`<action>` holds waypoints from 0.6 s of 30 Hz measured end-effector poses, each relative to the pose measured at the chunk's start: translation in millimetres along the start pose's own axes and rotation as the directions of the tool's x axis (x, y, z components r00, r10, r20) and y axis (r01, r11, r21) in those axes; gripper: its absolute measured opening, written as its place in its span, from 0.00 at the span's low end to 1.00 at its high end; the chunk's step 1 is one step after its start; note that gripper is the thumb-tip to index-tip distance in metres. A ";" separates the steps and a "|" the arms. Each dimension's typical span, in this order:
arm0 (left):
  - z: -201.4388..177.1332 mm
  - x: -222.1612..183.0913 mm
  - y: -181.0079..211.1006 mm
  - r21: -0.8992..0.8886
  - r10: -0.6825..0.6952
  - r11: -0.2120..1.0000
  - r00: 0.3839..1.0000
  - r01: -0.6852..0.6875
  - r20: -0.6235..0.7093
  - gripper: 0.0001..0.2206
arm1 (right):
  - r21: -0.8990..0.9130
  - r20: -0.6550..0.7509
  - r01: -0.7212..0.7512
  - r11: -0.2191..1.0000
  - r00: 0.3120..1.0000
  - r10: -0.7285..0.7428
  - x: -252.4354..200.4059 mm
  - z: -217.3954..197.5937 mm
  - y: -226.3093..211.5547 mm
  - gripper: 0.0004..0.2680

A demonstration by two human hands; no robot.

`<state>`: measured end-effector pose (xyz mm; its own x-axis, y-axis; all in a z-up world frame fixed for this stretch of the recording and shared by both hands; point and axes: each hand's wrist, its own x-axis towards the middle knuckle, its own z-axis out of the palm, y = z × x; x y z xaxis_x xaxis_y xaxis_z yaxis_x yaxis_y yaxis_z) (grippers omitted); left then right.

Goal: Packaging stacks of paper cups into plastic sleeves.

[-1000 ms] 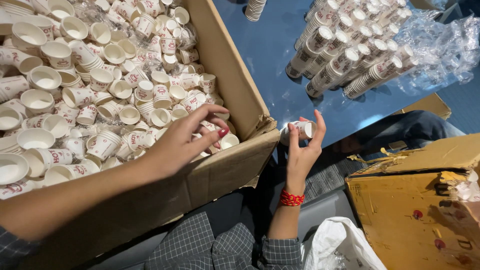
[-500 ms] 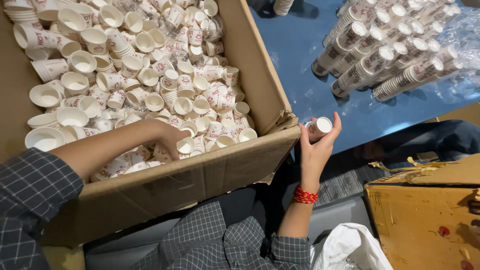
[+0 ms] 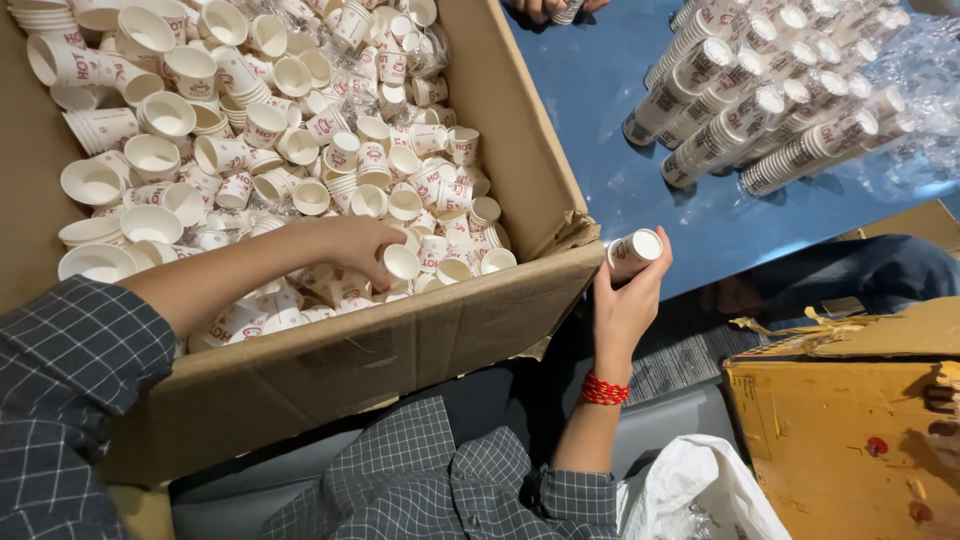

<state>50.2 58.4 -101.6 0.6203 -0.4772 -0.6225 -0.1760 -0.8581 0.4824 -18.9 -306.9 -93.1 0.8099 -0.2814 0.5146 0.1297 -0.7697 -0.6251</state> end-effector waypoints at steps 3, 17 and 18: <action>-22.3 -4.9 4.3 -0.104 0.129 0.982 0.963 -0.157 -0.235 0.24 | -0.004 0.009 -0.017 1.000 1.000 0.017 -1.7 -2.6 -1.1 0.28; -5.1 -110.7 139.5 0.163 0.455 0.804 0.414 -0.572 -0.788 0.24 | 0.876 0.150 -0.097 0.473 0.986 -0.075 -49.5 -29.9 -118.9 0.28; 1.3 -110.6 142.0 0.449 0.620 0.752 0.286 -0.482 -0.731 0.23 | 0.908 0.305 -0.237 0.346 0.939 -0.158 -52.9 -30.5 -128.3 0.30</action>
<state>-44.4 -10.9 35.0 0.6270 -0.5294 0.5715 -0.7747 -0.5010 0.3859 -95.8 -210.7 -22.3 0.9146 0.0326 0.4031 0.3725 0.3202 -0.8710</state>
